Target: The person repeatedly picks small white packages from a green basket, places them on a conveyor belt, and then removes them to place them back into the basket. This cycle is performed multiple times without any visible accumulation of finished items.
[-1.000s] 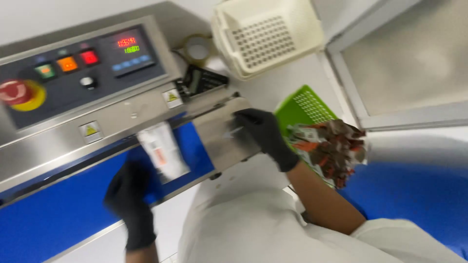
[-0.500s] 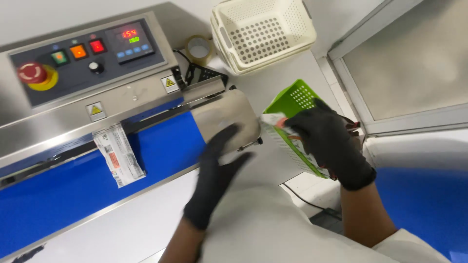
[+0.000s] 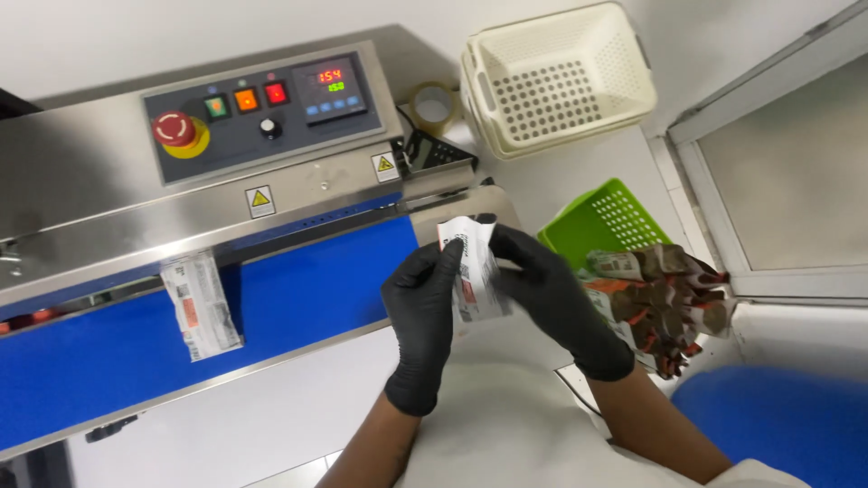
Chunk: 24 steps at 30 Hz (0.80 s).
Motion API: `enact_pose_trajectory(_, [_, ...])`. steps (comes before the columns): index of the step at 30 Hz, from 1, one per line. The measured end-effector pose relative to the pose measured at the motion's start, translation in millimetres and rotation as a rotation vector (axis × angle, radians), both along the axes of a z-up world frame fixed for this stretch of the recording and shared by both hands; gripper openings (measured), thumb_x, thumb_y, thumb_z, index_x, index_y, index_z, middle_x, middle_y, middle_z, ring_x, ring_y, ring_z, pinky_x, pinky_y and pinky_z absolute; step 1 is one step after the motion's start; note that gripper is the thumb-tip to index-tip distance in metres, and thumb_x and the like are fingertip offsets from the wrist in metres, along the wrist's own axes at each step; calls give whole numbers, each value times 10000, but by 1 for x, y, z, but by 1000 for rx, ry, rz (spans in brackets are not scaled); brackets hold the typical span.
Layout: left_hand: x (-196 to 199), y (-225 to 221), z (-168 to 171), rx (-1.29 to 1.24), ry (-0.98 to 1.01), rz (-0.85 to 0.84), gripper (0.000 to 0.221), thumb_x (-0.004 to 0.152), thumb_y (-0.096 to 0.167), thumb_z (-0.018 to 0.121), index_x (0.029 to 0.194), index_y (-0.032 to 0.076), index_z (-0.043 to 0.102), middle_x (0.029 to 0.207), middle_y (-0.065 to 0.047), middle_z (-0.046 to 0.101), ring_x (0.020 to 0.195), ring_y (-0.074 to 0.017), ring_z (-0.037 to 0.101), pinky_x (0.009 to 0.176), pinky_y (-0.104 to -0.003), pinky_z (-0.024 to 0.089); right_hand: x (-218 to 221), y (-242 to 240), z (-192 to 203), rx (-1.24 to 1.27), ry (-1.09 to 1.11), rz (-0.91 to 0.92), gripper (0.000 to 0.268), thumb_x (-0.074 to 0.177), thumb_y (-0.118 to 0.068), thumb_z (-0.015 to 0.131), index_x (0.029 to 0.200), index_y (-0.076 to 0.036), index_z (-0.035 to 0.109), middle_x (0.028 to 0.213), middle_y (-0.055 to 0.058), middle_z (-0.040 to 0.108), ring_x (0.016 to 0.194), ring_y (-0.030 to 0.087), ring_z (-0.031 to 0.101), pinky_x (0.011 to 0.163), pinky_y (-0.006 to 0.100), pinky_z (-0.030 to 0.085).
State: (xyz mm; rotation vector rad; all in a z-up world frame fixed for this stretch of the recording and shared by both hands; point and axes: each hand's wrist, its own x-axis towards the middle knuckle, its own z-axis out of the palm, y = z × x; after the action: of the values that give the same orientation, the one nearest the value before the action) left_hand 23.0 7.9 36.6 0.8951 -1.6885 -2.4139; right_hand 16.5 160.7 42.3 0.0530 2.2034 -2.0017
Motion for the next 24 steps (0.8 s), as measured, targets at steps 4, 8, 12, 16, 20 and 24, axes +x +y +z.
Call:
enact_pose_trajectory(4, [-15,-6,-15,104,-20,83,110,849,140,875,855,100,773,805,-42,770,796,-69,604,745,-289,554,3,-12,-14,-30,-250,157,586,676,28,919,1231,-47,750,1150,91,793,1077,191,704,951,371,605])
enact_pose_trajectory(8, [-24,-13,10,334,-89,-333,448,704,-104,861,1107,-31,678,977,-240,745,801,-413,746,560,-555,660,4,-13,-25,59,-306,152,270,753,-51,903,1009,-52,819,968,118,829,985,188,743,857,394,602])
enact_pose_trajectory(12, [-23,-10,32,362,-152,-337,341,638,-98,921,937,-96,757,827,-281,751,663,-380,751,507,-536,638,1,-27,17,303,-303,241,334,736,-203,930,938,32,804,789,259,770,815,292,772,807,434,559])
enact_pose_trajectory(16, [-25,-19,83,164,-221,-267,430,604,39,942,991,-82,800,903,-242,784,779,-296,728,694,-514,628,16,-14,-20,162,-375,271,174,777,-165,917,936,-118,866,880,57,853,870,139,771,854,310,576])
enact_pose_trajectory(20, [-12,-31,86,57,-105,-218,264,688,88,909,934,42,824,977,-177,811,923,-224,733,858,-432,603,18,-26,-1,192,-333,313,170,763,-180,914,909,-108,863,821,45,847,832,120,762,847,311,576])
enact_pose_trajectory(24, [-13,-56,89,16,114,60,224,717,118,920,909,120,806,893,-102,806,829,-176,733,889,-329,567,39,-27,-14,196,-364,338,179,771,-207,910,910,-106,860,882,85,856,917,146,775,898,349,567])
